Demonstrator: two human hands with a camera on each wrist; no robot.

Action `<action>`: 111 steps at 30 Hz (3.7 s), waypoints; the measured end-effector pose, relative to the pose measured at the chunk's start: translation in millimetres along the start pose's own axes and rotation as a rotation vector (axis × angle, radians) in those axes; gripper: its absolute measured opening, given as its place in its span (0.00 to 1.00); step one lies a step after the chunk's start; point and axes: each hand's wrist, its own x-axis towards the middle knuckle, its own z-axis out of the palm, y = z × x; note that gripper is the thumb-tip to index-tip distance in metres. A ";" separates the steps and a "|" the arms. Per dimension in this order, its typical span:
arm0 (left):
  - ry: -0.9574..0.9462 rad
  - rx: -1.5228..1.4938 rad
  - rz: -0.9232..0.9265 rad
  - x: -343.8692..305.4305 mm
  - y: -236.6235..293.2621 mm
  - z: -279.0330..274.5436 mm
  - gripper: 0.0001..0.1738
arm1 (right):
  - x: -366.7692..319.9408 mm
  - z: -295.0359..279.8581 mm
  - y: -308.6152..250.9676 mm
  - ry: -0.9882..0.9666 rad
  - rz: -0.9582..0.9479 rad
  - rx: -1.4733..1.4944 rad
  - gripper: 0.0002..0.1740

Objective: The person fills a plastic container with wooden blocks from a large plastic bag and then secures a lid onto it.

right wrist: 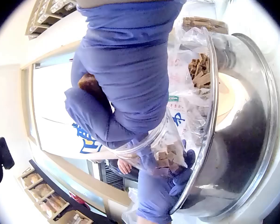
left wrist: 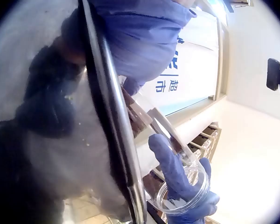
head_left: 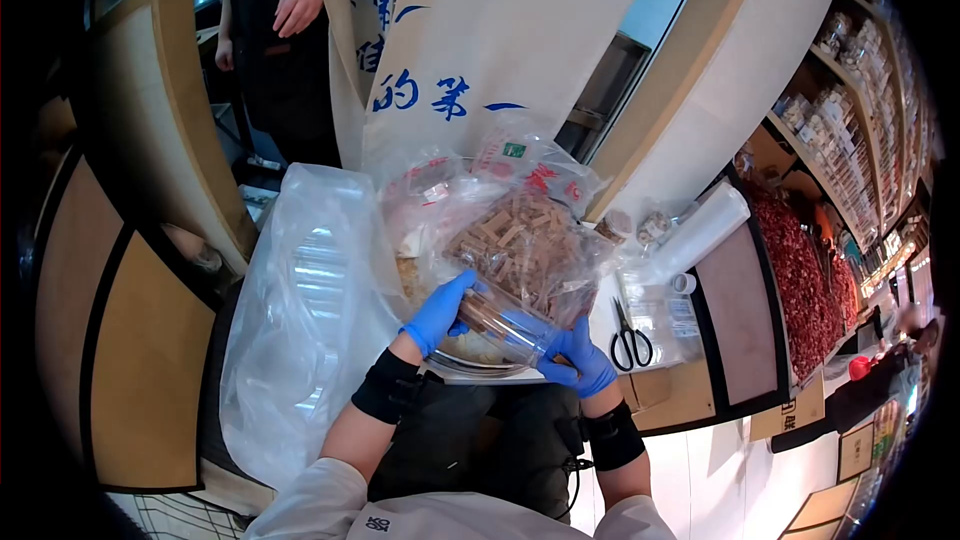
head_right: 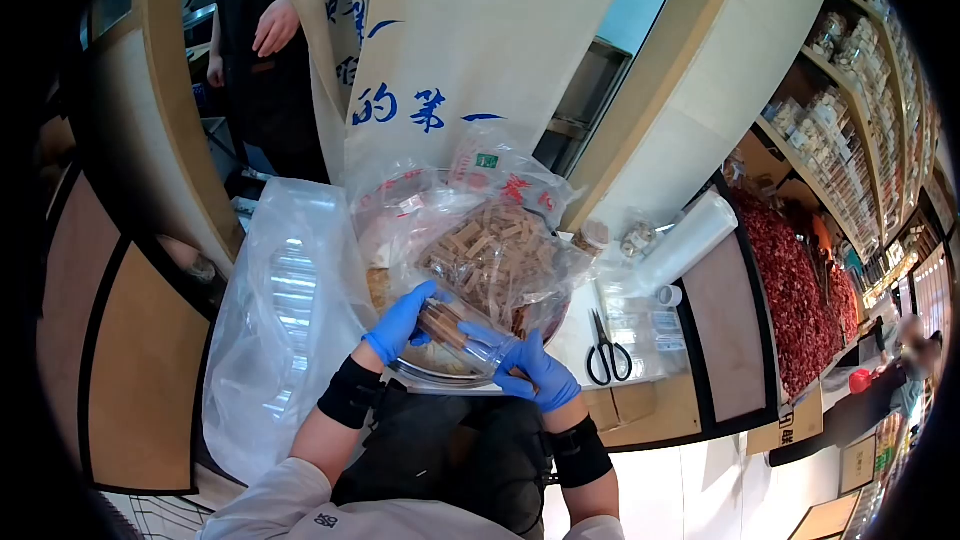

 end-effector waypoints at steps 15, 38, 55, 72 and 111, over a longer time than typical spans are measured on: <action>-0.048 -0.087 0.048 1.8 -4.2 -4.9 0.26 | 2.0 3.7 -6.4 -0.034 0.016 -0.172 0.59; -0.066 -0.109 0.012 1.9 -4.1 -5.2 0.27 | -0.6 21.5 -21.5 -0.112 0.100 -0.322 0.46; 0.000 -0.142 0.090 7.5 -8.8 -10.6 0.28 | -3.0 16.0 -18.2 0.582 -0.001 -0.183 0.25; -0.089 -0.065 0.117 -3.8 -3.4 -4.0 0.22 | 14.2 -6.0 3.3 -0.006 -0.332 -1.478 0.30; -0.103 0.026 0.426 6.0 -20.8 -8.4 0.19 | 8.2 -14.1 41.0 0.780 -0.408 -0.280 0.10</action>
